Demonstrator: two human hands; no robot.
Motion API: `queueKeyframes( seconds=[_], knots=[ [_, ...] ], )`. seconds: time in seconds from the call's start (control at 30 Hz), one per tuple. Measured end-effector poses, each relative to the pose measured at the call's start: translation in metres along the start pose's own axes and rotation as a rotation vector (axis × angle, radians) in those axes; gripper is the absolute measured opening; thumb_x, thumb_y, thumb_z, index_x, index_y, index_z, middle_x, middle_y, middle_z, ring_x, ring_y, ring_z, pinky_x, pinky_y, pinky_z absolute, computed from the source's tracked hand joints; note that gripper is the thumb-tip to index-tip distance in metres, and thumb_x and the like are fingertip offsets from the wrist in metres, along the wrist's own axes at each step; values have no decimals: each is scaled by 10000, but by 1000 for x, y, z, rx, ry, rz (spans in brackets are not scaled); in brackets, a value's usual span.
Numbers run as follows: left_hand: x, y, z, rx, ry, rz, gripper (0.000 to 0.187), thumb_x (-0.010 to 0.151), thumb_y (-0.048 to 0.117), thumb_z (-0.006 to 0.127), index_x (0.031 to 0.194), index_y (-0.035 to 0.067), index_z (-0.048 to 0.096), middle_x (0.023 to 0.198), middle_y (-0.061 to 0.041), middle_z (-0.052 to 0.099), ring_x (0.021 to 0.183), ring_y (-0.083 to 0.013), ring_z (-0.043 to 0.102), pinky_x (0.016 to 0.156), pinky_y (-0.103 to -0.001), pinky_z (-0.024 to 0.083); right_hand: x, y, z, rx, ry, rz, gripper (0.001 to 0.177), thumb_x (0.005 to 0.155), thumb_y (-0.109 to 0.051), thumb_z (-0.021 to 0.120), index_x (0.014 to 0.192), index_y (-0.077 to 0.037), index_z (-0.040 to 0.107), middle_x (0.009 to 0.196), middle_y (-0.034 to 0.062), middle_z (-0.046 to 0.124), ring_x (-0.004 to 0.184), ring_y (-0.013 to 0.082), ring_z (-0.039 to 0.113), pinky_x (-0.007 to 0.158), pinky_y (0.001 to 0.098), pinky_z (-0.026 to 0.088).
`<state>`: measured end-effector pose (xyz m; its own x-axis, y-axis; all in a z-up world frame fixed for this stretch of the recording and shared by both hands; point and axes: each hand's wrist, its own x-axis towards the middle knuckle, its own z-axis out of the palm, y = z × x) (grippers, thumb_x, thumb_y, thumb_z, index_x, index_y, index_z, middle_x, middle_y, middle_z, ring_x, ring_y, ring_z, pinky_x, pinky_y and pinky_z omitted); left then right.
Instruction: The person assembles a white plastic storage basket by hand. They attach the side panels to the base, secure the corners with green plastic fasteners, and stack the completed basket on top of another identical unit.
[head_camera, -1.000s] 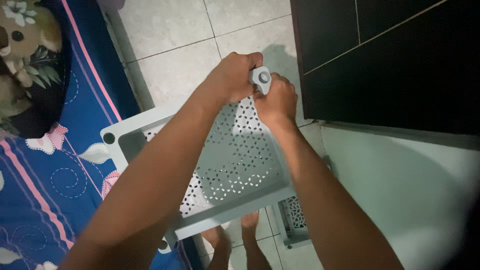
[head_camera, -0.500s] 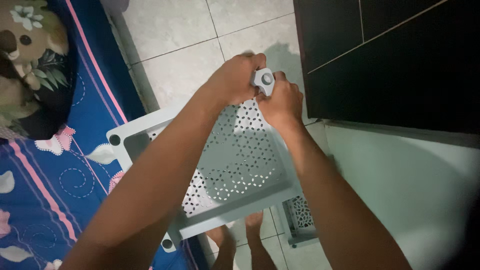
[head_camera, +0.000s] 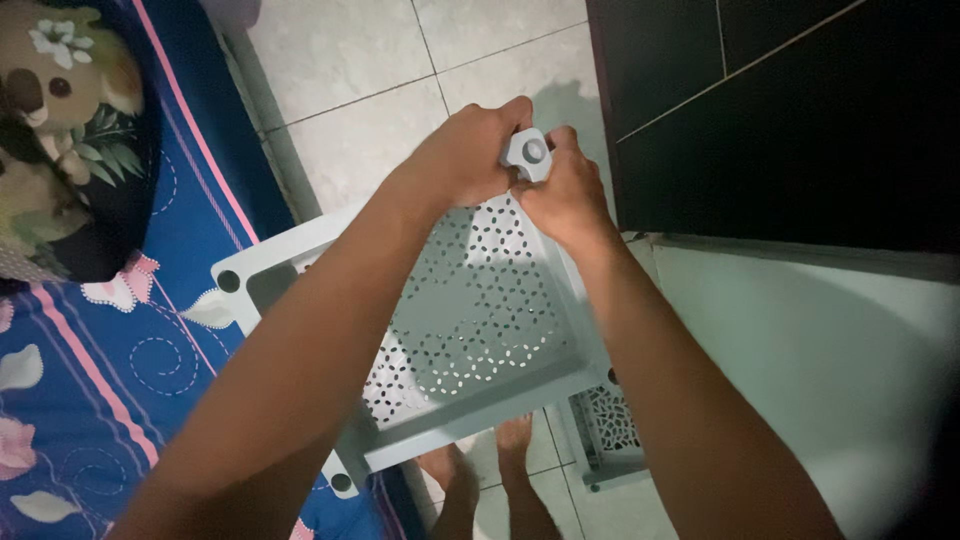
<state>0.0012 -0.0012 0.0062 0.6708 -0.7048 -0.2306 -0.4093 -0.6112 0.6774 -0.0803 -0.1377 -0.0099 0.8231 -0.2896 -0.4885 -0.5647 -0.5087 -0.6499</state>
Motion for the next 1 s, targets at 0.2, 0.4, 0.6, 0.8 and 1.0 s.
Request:
queueKeyframes(
  seconds=[0.2, 0.4, 0.6, 0.8, 1.0],
  knots=[
    [-3, -4, 5, 35, 38, -23, 430, 715, 92, 813, 1083, 88, 590, 973, -160, 728, 946, -375, 696, 763, -457, 536, 0, 7, 5, 16, 61, -103, 525, 791, -224, 796, 1233, -49, 575, 1106, 171, 743, 1049, 336, 726, 902, 419, 566],
    [-14, 4, 17, 251, 121, -62, 540, 775, 94, 785, 1282, 129, 600, 1227, -103, 680, 1098, -337, 663, 902, -510, 521, -31, 40, 3, -49, 95, -114, 767, 775, -281, 791, 1423, -25, 471, 1223, 226, 672, 1075, 367, 706, 907, 436, 558],
    [-56, 46, 53, 511, 373, 217, 694, 796, 44, 744, 1467, 121, 581, 1525, -130, 489, 1440, -367, 415, 1120, -742, 281, -116, 98, -8, -62, 171, -136, 776, 817, -409, 814, 1386, 26, 517, 1300, 269, 654, 1175, 407, 655, 981, 460, 527],
    [-109, 99, 106, 516, 162, 499, 476, 796, 132, 733, 1268, 173, 683, 1489, -76, 508, 1464, -340, 377, 1138, -807, 206, -189, 148, -10, 574, 41, 178, 541, 970, -248, 549, 1490, -106, 507, 1397, 108, 658, 1157, 248, 672, 950, 367, 530],
    [-136, 133, 136, 319, -84, 329, 404, 735, 200, 769, 1134, 154, 727, 1416, -65, 518, 1437, -355, 371, 1095, -746, 316, -208, 198, 7, 264, 39, 176, 652, 916, -26, 618, 1547, -153, 518, 1242, 206, 711, 1052, 348, 686, 933, 416, 562]
  ],
)
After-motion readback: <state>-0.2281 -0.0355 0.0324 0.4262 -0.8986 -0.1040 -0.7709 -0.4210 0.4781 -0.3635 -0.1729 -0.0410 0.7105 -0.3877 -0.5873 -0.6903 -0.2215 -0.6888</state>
